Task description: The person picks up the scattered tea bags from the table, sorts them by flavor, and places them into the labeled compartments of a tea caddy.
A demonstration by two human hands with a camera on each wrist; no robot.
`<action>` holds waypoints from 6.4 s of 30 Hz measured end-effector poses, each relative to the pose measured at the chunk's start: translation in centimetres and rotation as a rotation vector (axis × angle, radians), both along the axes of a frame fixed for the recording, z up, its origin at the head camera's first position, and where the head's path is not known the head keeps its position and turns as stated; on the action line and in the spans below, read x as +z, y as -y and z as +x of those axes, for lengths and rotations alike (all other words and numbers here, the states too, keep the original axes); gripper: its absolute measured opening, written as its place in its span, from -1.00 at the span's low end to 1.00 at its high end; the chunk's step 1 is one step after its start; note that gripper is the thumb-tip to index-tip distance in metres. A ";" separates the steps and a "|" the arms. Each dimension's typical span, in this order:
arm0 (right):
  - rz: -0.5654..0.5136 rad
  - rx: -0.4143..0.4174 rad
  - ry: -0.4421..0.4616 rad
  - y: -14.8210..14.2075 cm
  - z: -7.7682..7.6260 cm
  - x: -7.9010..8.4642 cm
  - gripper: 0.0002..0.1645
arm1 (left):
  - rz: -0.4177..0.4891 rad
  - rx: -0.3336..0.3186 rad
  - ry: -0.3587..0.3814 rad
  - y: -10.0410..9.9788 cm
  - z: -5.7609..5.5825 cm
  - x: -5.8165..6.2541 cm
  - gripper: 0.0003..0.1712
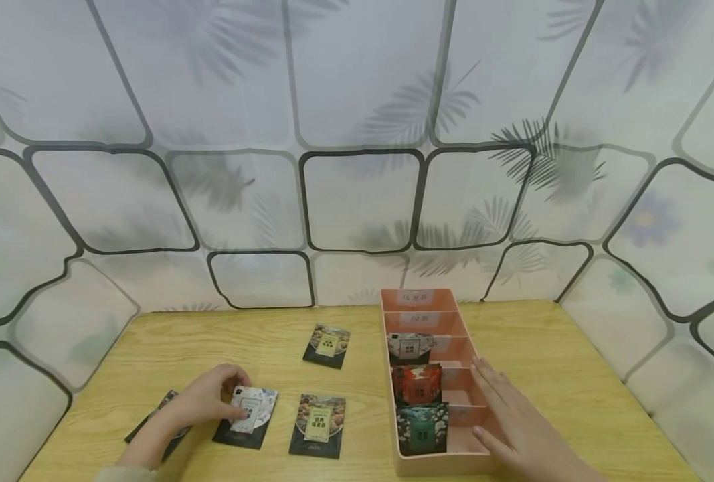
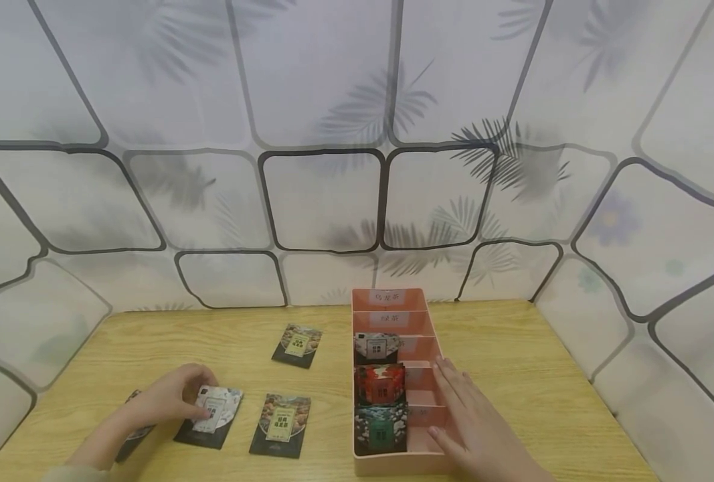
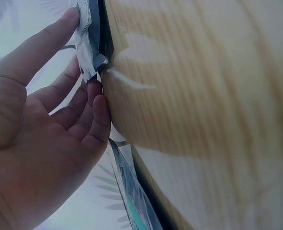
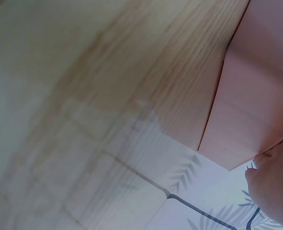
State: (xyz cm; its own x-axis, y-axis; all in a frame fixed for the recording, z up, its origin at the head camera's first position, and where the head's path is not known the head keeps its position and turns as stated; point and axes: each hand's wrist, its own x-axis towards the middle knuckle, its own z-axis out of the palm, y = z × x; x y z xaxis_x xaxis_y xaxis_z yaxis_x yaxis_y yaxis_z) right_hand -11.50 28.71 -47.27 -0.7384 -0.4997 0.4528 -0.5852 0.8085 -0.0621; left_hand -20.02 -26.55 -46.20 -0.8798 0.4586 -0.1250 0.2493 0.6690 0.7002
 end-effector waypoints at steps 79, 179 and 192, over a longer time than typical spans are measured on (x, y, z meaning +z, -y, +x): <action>0.006 -0.022 0.019 0.2 0.2 0.1 0.11 | 0.126 0.009 -0.393 -11.2 -5.1 10.5 -0.93; -0.026 -0.004 0.004 0.1 0.2 -0.2 0.10 | 0.076 -0.128 -0.432 -27.2 -5.8 3.7 -0.90; -0.010 0.008 -0.018 -0.1 -0.1 -0.4 0.12 | 0.177 -0.134 -0.337 -26.1 -6.4 4.6 -0.84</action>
State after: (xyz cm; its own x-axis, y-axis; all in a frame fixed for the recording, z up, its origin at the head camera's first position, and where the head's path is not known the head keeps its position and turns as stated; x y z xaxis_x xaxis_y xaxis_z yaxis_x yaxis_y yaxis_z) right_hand -11.59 28.82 -47.68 -0.7260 -0.5013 0.4708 -0.5931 0.8030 -0.0594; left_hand -26.38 -0.46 -41.60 -0.7887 0.5607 0.2520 0.5618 0.4911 0.6657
